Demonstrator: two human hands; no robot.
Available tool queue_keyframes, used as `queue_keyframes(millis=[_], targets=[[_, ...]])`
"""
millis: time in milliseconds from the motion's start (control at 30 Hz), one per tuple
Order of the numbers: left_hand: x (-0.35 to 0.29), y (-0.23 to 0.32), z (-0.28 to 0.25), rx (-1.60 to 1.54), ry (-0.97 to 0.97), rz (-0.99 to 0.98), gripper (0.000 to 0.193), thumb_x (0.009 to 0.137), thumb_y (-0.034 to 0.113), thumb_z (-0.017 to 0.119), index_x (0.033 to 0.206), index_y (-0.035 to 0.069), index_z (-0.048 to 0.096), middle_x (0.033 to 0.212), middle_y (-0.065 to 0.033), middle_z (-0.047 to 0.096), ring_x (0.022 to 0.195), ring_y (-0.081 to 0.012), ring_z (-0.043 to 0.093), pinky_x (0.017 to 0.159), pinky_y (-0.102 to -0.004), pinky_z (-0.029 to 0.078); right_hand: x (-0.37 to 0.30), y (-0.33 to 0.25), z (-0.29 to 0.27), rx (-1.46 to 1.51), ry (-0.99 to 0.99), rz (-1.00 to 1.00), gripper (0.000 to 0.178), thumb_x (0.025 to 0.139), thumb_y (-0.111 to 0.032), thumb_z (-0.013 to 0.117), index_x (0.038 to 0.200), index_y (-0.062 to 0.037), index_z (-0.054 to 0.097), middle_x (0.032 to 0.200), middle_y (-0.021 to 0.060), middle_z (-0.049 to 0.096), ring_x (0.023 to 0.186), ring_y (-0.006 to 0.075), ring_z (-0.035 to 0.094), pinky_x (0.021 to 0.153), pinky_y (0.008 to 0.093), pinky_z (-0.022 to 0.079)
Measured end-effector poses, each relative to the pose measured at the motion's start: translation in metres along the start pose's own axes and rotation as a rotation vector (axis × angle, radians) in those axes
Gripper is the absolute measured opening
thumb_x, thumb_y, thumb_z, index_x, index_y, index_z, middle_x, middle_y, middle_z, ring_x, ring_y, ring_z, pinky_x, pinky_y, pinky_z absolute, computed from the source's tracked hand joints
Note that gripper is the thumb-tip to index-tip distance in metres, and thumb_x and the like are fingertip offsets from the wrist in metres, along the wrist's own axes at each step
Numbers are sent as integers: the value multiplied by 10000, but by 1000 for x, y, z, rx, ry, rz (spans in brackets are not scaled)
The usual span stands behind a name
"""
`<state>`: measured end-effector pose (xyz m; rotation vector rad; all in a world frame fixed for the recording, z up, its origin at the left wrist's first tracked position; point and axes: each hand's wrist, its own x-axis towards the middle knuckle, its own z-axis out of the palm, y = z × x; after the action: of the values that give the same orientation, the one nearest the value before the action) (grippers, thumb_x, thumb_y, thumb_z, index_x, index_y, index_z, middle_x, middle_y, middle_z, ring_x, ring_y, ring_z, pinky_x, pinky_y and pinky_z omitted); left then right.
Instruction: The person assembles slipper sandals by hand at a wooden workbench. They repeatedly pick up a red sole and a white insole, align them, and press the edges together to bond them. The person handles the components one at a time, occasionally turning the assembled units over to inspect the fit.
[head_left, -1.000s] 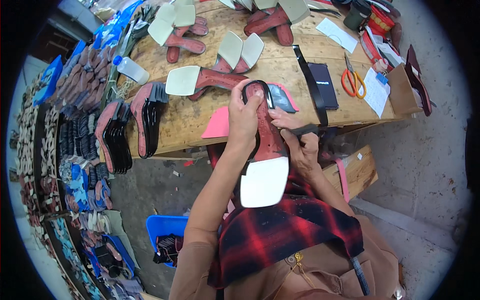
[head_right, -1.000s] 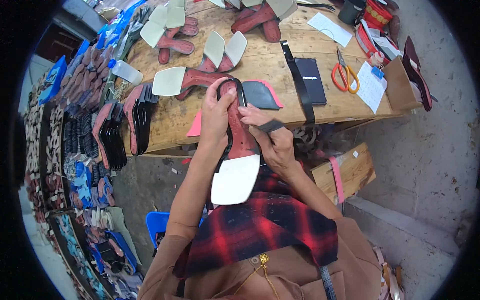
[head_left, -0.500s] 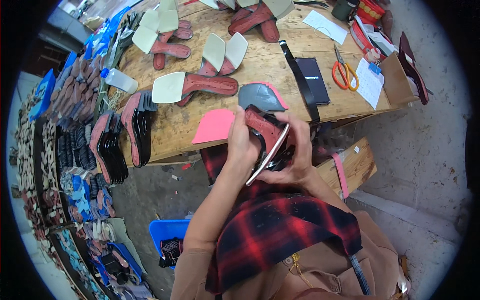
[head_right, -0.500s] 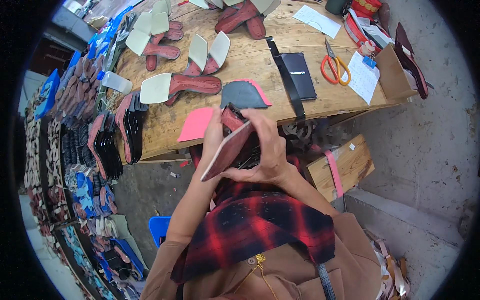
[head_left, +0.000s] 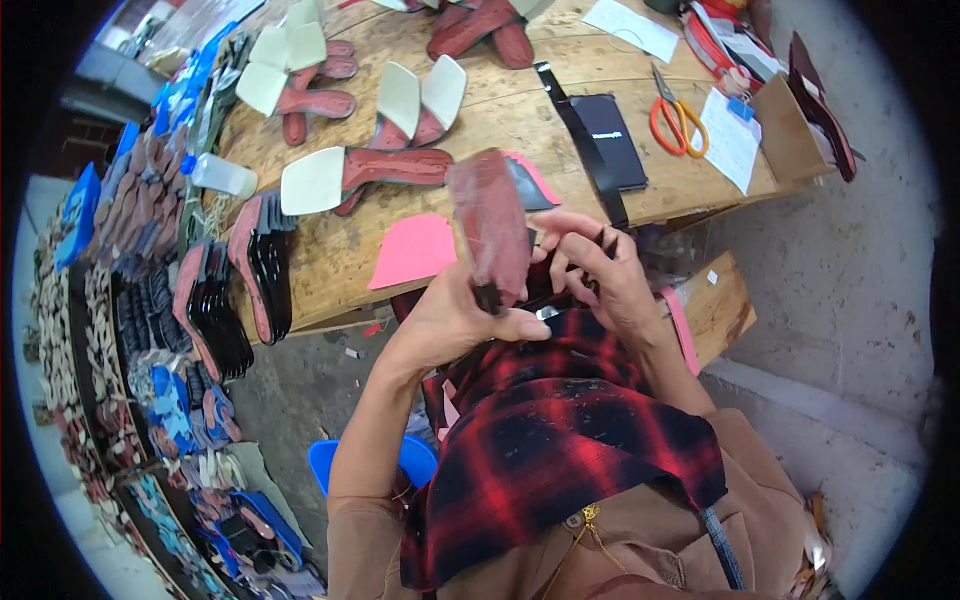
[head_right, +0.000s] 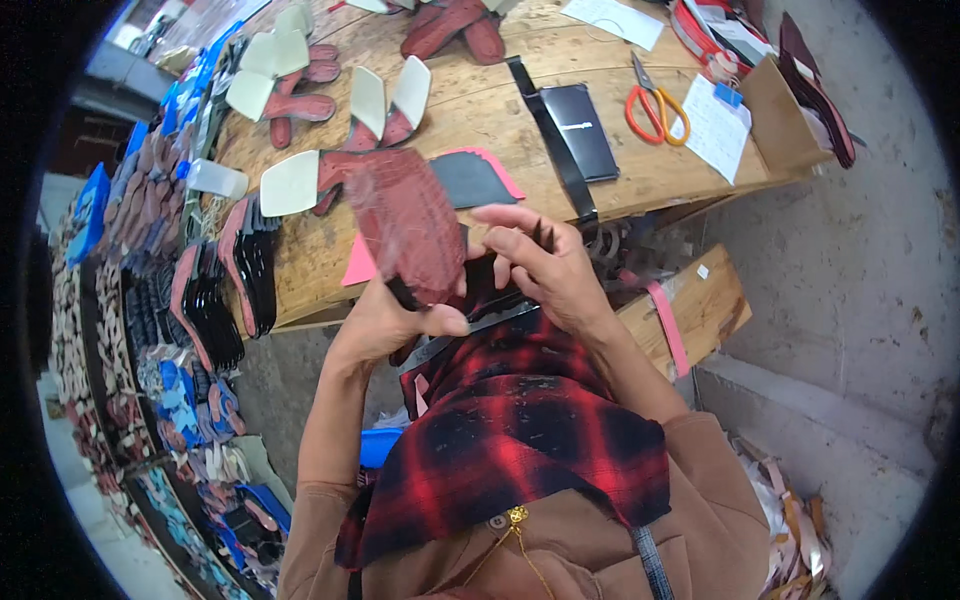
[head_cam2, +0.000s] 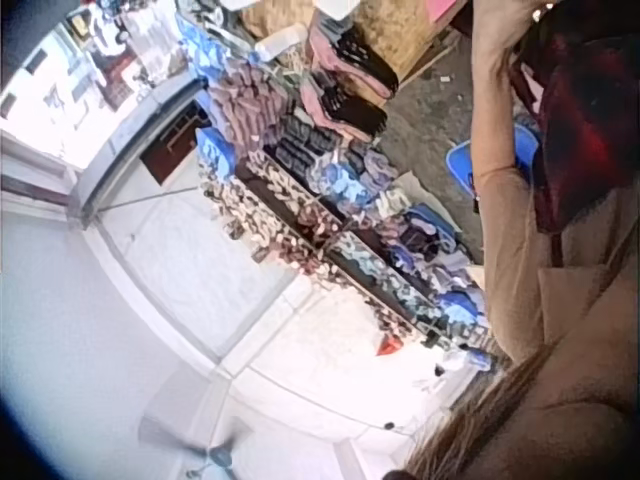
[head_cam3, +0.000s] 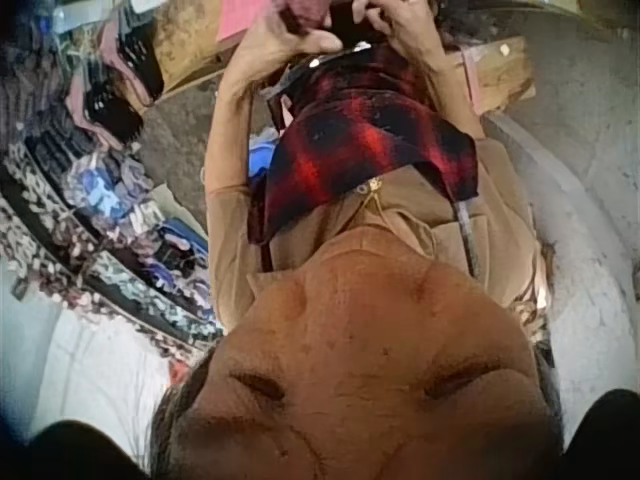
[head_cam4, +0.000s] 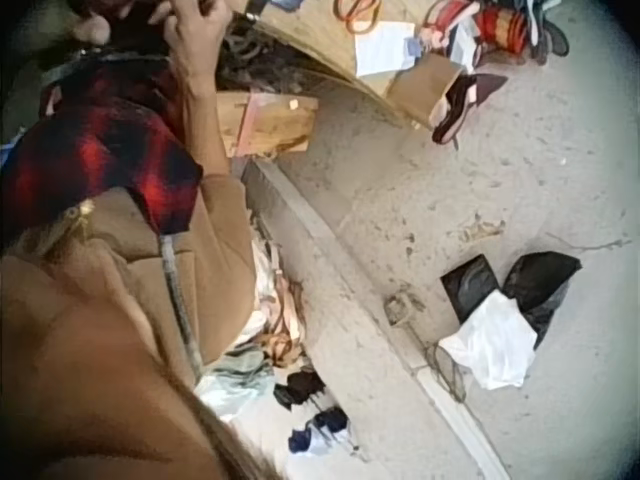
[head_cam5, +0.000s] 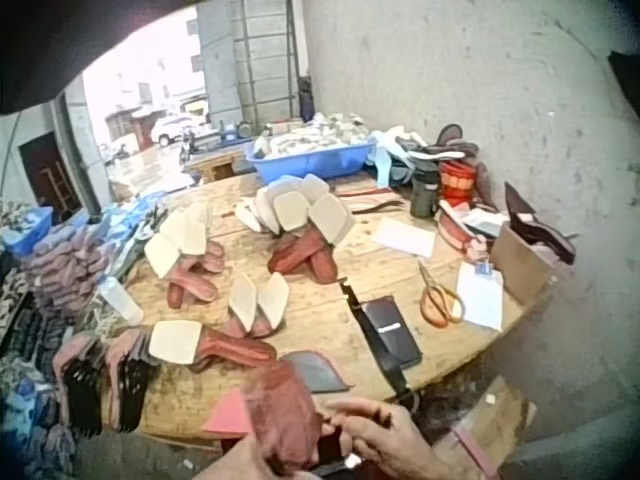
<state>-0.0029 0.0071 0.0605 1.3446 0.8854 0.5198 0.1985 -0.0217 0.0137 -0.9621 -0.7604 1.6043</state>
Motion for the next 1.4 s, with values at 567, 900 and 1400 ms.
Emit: queue_keyframes(millis=[567, 900, 1400], targets=[[2, -32, 16, 622, 51, 227, 694, 599, 280, 843, 1139, -47, 557, 966, -191, 591, 935, -375, 600, 807, -443, 489, -12, 39, 1, -127, 219, -282, 124, 960, -106, 597, 1039, -10, 602, 931, -1, 614, 820, 46, 562, 728, 220, 469], [4, -61, 8, 686, 62, 373, 676, 616, 212, 816, 1193, -26, 554, 1020, -200, 624, 985, -371, 609, 847, -461, 486, -13, 43, -1, -595, 181, -576, 229, 794, -83, 702, 956, 35, 593, 923, 51, 582, 837, 110, 576, 749, 258, 468], [7, -97, 19, 865, 339, 301, 717, 712, 194, 797, 1324, -15, 487, 1122, -215, 615, 986, -369, 628, 839, -422, 507, -31, 37, 23, -641, 29, -226, 523, 876, -185, 686, 1318, -13, 463, 1081, 43, 573, 1026, 136, 552, 926, 261, 432]])
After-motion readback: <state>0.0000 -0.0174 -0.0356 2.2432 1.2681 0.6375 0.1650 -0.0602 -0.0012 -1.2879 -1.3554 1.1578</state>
